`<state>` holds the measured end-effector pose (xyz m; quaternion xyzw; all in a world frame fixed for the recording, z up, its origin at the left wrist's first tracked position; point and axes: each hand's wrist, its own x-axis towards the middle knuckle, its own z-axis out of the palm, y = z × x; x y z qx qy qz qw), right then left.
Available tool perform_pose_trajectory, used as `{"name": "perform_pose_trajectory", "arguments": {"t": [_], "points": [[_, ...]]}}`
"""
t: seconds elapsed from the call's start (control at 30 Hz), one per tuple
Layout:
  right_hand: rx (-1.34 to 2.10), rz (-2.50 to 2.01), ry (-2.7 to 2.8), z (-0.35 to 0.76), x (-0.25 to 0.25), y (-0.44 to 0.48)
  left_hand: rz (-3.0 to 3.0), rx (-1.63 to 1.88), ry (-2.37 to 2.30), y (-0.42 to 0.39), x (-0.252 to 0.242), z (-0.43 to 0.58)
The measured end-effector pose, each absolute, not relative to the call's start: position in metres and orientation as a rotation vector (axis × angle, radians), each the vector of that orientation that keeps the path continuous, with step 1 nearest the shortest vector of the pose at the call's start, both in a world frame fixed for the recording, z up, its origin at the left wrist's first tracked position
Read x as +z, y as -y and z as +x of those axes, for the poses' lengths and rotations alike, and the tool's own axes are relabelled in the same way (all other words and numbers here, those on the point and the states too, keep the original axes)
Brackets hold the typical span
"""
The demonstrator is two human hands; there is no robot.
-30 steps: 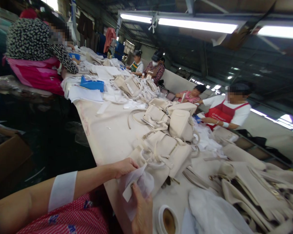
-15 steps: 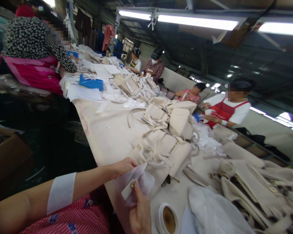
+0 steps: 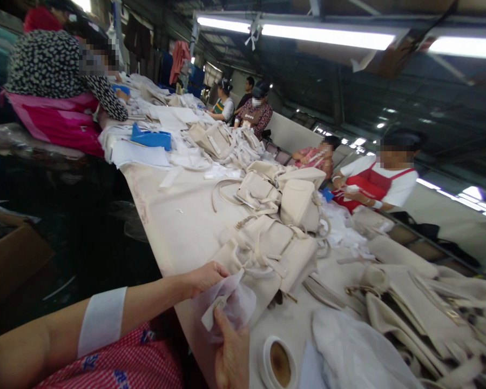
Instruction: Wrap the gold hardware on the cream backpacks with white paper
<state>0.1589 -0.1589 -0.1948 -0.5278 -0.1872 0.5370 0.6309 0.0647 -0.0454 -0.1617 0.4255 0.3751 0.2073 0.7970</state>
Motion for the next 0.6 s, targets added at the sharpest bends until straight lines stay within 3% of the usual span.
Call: {"name": "perform_pose_trajectory", "arguments": {"t": [0.6], "points": [[1.186, -1.192, 0.379, 0.175, -0.183, 0.174, 0.711, 0.374, -0.547, 0.041, -0.165, 0.082]]}}
